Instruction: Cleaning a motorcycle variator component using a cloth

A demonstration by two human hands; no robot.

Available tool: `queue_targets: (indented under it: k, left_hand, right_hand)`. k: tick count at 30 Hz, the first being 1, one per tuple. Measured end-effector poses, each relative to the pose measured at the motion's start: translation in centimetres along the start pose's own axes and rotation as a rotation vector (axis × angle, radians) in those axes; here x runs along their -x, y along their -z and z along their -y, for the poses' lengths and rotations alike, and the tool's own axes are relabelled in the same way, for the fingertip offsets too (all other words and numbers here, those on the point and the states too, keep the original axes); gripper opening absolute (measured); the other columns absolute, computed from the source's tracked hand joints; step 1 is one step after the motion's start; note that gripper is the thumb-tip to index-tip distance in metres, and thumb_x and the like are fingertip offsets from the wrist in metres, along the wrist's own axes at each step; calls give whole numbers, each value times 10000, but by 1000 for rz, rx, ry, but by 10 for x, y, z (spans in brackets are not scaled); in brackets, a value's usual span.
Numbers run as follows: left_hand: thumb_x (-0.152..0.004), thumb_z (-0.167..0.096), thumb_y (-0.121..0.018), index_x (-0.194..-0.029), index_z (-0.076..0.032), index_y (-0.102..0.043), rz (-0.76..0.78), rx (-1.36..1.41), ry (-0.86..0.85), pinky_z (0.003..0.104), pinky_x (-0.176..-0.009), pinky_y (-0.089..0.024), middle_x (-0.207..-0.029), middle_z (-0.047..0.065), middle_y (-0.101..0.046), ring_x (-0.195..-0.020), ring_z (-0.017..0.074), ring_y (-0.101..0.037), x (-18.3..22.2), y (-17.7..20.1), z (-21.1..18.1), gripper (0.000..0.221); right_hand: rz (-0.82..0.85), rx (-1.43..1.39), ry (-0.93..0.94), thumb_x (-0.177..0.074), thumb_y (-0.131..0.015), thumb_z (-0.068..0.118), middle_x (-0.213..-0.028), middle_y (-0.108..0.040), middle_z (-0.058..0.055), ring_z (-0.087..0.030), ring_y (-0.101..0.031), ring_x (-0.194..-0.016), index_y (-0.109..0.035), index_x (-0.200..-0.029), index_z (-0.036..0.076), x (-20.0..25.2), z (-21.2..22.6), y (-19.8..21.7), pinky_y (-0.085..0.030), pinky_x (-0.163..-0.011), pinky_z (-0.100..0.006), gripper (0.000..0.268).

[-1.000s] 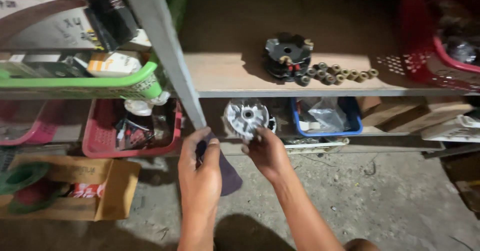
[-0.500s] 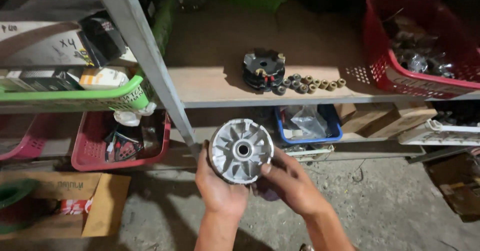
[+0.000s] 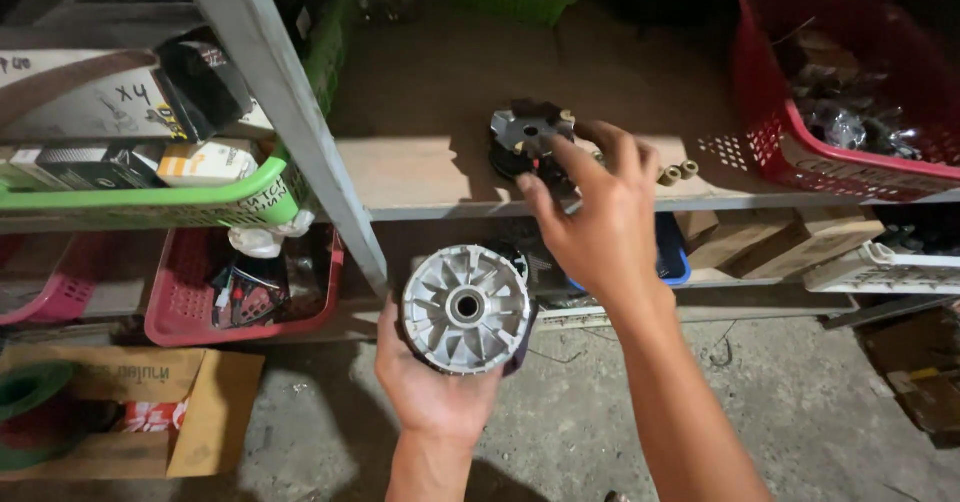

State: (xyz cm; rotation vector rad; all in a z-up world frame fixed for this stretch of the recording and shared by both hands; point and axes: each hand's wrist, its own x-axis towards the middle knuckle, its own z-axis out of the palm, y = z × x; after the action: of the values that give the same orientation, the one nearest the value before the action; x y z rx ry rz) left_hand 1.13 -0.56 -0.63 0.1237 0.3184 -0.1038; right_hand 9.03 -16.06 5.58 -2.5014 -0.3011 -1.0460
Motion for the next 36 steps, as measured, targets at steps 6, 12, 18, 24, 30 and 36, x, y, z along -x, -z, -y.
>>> queue_targets:
  k: [6,12,18,24,30,36]
  left_hand:
    - [-1028,-431,-445,-1230,-42,-661,34,23,-11,461,-922,-519,-1165,139,-708,-1027,273,-663,-6,8,2,489]
    - [-1038,-425,-428,-1265,14,-644,85,0,-1,444,-916,-514,-1187,161,-700,-1032,276,-662,-2,6,3,539]
    - [-1043,-404,-413,-1273,24,-642,61,-22,-30,424,-907,-510,-1161,159,-698,-1004,253,-652,-5,7,6,538]
    - [-1036,-440,-399,-1285,0,-649,-8,-51,30,408,-880,-511,-1170,157,-704,-1000,255,-652,-6,4,5,565]
    - [-1063,-465,-403,-1183,-51,-674,-6,-71,-36,373,-836,-499,-1086,85,-705,-928,193,-629,-9,14,13,509]
    - [-1062,-415,-428,-1119,-47,-687,-17,-76,-23,340,-776,-494,-1010,66,-710,-868,170,-626,-5,7,13,453]
  right_hand:
    - [9,-33,-1,-846,-783,151,-1161,-657,-198,-394,-542,-1060,-791,-1150,61,-10,-1,-10,-500,-895,-471,317]
    - [123,-82,3,-865,-768,129,-1085,-700,-166,-337,-583,-930,-785,-1027,20,-21,-8,-17,-402,-956,-436,196]
    - [-163,-126,53,-931,-714,-46,-1103,-666,-174,-293,-590,-968,-736,-1046,-51,-25,-12,-17,-510,-794,-375,118]
    - [-20,-775,-313,-1084,-555,46,-996,-683,-70,-116,-545,-797,-695,-1200,1,7,30,57,-464,-725,-236,188]
    - [313,-959,-701,-953,-644,20,-863,-715,-102,-167,-616,-735,-771,-1006,-101,44,29,49,-526,-693,-278,183]
    - [450,-710,-613,-928,-665,72,-765,-710,-56,-135,-558,-660,-808,-899,-66,45,37,47,-448,-608,-261,201]
